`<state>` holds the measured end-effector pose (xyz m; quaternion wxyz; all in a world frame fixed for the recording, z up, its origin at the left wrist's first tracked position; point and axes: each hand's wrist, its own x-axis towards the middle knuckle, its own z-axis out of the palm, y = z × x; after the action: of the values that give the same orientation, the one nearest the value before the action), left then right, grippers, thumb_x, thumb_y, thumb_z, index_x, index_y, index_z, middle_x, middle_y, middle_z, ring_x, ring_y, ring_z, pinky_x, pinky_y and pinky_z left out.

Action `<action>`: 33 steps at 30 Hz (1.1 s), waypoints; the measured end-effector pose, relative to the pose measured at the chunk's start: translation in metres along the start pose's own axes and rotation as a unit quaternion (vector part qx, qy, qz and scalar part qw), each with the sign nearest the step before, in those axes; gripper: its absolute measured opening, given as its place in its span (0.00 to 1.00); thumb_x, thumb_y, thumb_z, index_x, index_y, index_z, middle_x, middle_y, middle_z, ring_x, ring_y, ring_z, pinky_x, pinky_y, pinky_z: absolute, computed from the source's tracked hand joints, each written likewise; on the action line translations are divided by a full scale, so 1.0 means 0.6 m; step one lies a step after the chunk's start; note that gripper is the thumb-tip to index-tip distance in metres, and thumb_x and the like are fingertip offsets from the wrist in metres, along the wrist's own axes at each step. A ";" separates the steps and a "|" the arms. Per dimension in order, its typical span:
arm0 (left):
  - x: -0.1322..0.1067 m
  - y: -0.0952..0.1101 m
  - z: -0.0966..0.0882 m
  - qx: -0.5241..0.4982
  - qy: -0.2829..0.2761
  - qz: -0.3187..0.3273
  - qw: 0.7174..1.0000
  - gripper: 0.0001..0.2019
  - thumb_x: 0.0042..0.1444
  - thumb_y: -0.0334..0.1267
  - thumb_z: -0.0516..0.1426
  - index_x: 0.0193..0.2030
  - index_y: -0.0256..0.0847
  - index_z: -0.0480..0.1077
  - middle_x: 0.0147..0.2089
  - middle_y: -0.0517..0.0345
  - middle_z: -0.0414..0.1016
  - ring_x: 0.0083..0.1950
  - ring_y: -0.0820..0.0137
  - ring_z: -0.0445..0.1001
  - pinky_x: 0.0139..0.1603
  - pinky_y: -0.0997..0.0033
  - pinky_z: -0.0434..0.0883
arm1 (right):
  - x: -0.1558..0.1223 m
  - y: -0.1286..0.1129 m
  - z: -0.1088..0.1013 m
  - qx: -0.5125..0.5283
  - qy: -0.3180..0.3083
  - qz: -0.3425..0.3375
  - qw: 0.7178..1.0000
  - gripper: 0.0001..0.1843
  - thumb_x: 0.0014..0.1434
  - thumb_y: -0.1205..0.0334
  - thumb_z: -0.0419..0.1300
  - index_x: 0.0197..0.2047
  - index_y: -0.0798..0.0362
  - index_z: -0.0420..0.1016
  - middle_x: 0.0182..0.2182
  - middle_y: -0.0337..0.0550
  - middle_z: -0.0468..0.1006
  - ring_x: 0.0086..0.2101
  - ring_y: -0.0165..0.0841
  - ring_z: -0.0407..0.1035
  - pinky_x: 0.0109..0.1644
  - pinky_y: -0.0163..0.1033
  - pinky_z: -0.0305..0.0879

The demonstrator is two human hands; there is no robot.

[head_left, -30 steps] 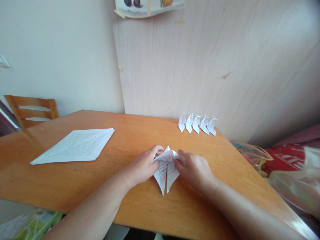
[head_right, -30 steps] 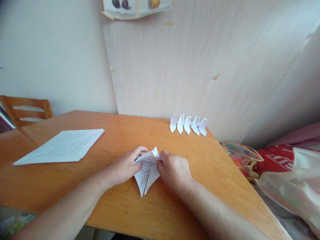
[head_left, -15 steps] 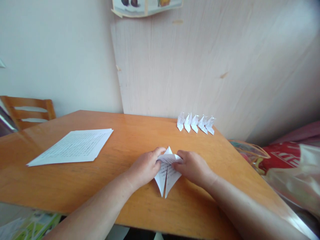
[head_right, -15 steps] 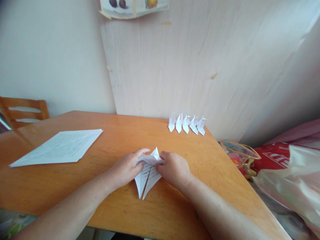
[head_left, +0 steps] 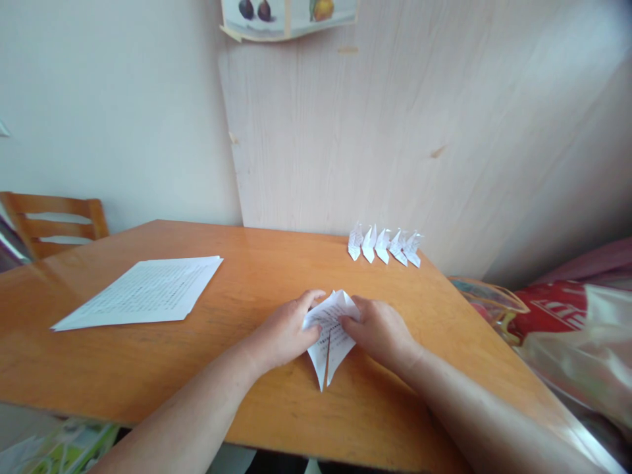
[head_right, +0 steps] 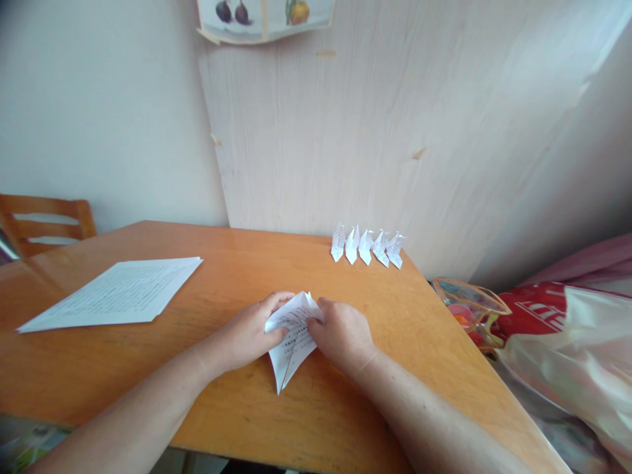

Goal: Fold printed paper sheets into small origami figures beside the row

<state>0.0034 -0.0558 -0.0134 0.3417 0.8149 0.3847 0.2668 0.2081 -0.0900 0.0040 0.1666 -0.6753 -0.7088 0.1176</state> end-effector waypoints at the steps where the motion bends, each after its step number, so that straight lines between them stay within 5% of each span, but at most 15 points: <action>1: -0.002 0.002 -0.006 -0.021 -0.011 -0.008 1.000 0.28 0.58 0.35 0.58 0.66 0.46 0.60 0.66 0.51 0.69 0.63 0.60 0.70 0.62 0.60 0.68 | 0.000 0.001 0.001 0.004 -0.001 -0.002 1.000 0.09 0.61 0.57 0.57 0.41 0.49 0.76 0.34 0.43 0.82 0.35 0.37 0.75 0.34 0.36 0.57; 5: -0.005 0.004 -0.036 -0.110 -0.048 -0.038 0.992 0.22 0.67 0.48 0.51 0.64 0.44 0.63 0.67 0.51 0.67 0.68 0.61 0.64 0.67 0.58 0.62 | 0.002 0.006 0.005 0.016 0.002 -0.007 1.000 0.09 0.61 0.59 0.56 0.41 0.49 0.76 0.34 0.43 0.82 0.35 0.36 0.75 0.34 0.36 0.58; 9: 0.002 -0.013 -0.050 -0.147 -0.022 -0.095 0.984 0.17 0.66 0.45 0.48 0.53 0.40 0.69 0.52 0.51 0.78 0.55 0.63 0.74 0.58 0.59 0.69 | 0.003 0.008 0.005 0.022 0.000 -0.003 1.000 0.09 0.60 0.58 0.57 0.41 0.50 0.77 0.34 0.44 0.82 0.34 0.36 0.75 0.33 0.36 0.58; 13: 0.005 -0.025 -0.047 -0.095 -0.022 -0.105 0.990 0.12 0.61 0.40 0.52 0.46 0.41 0.73 0.49 0.55 0.80 0.51 0.63 0.75 0.56 0.61 0.69 | 0.003 0.008 0.003 0.015 -0.001 -0.003 1.000 0.10 0.61 0.57 0.57 0.41 0.50 0.76 0.34 0.45 0.82 0.35 0.38 0.75 0.34 0.37 0.58; 33: 0.000 -0.007 -0.044 -0.119 -0.101 -0.080 0.985 0.13 0.62 0.39 0.55 0.49 0.41 0.76 0.51 0.57 0.81 0.53 0.63 0.77 0.56 0.65 0.71 | 0.002 0.013 0.009 0.031 0.009 -0.014 0.999 0.10 0.60 0.56 0.58 0.40 0.51 0.77 0.33 0.44 0.81 0.33 0.36 0.74 0.33 0.36 0.58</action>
<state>-0.0166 -0.0448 -0.0002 0.4936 0.7577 0.3775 0.1991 0.2132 -0.0879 -0.0043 0.1957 -0.6611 -0.7124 0.1308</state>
